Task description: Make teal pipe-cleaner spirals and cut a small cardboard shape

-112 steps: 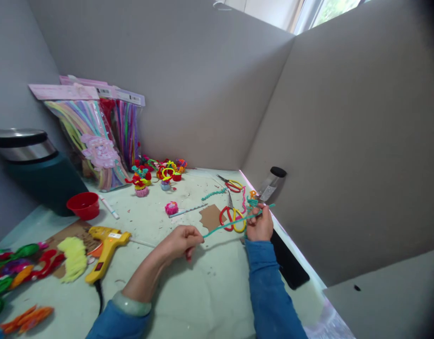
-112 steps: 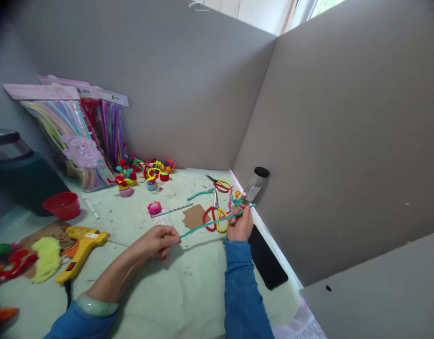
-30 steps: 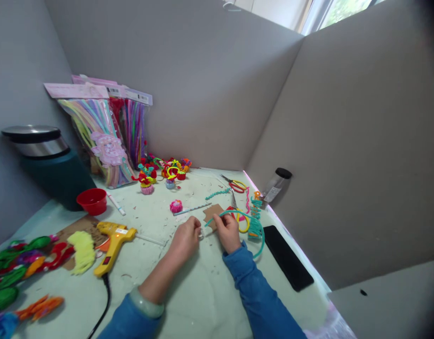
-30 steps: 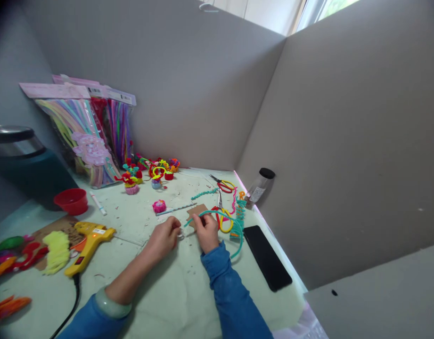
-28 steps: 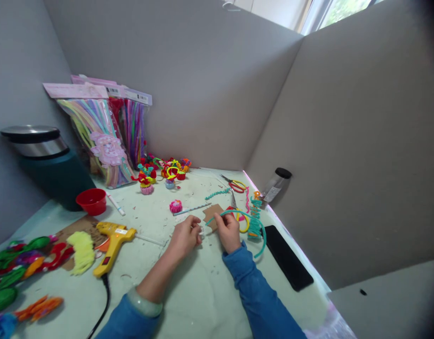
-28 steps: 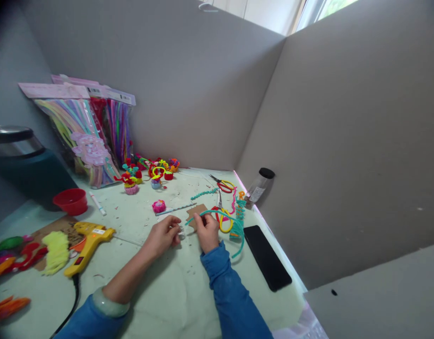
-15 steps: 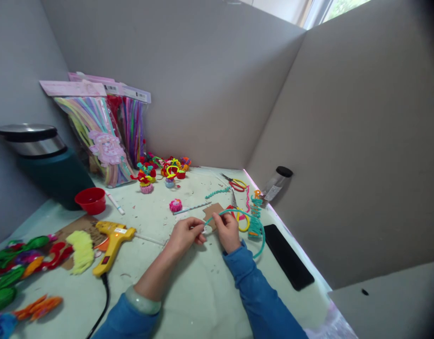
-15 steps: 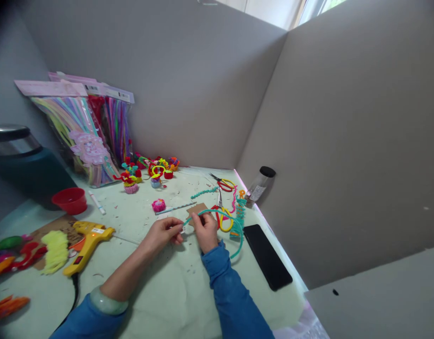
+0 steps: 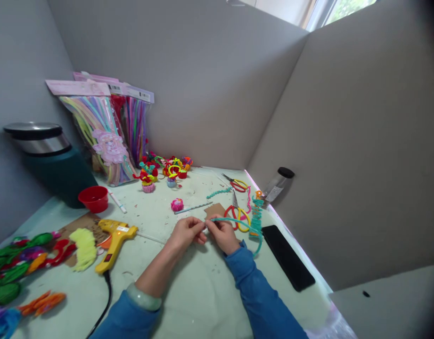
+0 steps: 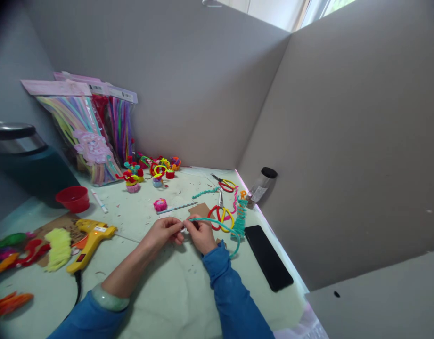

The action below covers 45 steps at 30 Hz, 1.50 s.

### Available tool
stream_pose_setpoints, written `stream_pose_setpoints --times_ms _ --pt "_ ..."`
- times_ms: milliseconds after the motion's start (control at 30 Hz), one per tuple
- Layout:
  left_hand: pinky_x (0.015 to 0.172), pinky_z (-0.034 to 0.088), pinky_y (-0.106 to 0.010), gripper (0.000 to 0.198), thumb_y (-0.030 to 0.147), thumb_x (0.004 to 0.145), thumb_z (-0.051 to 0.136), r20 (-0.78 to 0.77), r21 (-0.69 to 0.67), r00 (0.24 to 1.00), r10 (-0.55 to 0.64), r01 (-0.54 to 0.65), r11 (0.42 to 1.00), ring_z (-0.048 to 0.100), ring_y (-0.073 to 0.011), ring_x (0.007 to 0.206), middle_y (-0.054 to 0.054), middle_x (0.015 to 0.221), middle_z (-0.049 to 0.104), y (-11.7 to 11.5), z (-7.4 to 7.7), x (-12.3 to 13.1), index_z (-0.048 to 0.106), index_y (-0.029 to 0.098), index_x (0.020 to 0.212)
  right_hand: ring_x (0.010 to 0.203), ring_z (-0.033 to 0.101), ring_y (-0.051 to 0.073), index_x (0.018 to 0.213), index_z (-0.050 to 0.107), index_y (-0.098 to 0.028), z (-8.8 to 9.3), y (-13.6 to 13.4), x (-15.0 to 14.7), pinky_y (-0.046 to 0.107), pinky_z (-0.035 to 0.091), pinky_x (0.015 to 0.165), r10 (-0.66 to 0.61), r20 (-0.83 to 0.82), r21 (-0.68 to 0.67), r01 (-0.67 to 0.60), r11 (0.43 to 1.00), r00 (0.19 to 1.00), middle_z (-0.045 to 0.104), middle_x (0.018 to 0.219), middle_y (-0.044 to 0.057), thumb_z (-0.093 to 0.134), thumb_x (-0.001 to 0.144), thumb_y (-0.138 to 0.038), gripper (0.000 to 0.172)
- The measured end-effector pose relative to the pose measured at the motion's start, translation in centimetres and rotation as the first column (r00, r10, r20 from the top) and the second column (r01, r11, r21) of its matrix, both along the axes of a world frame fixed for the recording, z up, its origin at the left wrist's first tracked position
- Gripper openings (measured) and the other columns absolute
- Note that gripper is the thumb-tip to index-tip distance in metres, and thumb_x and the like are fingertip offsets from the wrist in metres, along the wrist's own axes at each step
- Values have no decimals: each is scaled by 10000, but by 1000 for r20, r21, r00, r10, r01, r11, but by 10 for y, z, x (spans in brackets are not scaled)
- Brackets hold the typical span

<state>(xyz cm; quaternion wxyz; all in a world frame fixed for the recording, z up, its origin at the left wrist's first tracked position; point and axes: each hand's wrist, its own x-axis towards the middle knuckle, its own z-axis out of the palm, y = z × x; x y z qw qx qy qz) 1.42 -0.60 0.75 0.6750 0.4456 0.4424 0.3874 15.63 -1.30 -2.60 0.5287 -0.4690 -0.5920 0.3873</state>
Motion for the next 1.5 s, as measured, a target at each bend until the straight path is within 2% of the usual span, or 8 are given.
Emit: stream_pose_setpoints --times_ms 100,300,567,800,1000,1200,1400,1500 --pt "470 485 -234 260 325 638 698 24 -19 1000 -16 17 1000 568 -118 424 -44 483 618 1 0 -1 558 111 683 416 368 75 716 541 -182 1 1 0 197 291 408 3 -50 -33 -5 999 999 426 509 -69 576 799 -364 203" --pt "456 470 -221 207 280 661 669 -38 -43 999 20 -21 999 553 -109 395 -50 470 620 1 1 -1 566 101 673 389 326 71 722 510 -187 -3 5 4 196 255 387 -102 -144 -16 101 995 984 393 464 -84 567 806 -386 223" --pt "466 466 -234 201 294 675 644 -72 -23 997 -25 23 999 557 -115 409 -40 471 612 2 -2 1 543 121 683 502 428 101 691 555 -177 5 0 2 215 341 493 -97 88 82 90 993 991 470 560 -43 575 786 -309 164" --pt "428 421 -213 156 273 668 624 -197 105 980 -41 62 993 536 -111 408 3 450 563 4 -11 0 545 140 670 511 432 106 681 544 -177 4 -1 2 221 346 502 -73 130 75 63 995 989 458 553 -44 560 800 -327 192" --pt "413 365 -192 136 272 676 597 -243 180 966 -89 135 974 501 -95 381 16 432 548 2 -10 1 542 152 643 442 365 89 551 444 -189 -4 3 1 212 289 425 -81 34 -35 82 996 996 397 454 -66 589 769 -393 333" --pt "417 353 -196 157 293 680 598 -211 188 974 -77 118 975 486 -96 376 24 418 534 0 -7 3 532 155 648 446 373 78 525 471 -175 -2 4 1 207 290 415 -112 5 -13 112 994 994 419 467 -60 630 728 -391 336" --pt "429 331 -192 210 329 650 656 -54 192 991 -120 128 973 463 -86 373 19 415 542 -4 7 1 557 146 675 363 358 62 751 531 -177 4 3 2 200 264 376 -38 -322 -117 0 993 946 464 456 -79 635 732 -411 256" --pt "468 354 -193 249 356 647 681 76 181 986 -147 131 975 475 -82 404 14 443 558 -6 11 -1 573 140 702 365 359 59 749 515 -182 4 2 2 197 259 380 -3 -408 -118 -50 992 913 470 460 -78 645 733 -390 245"
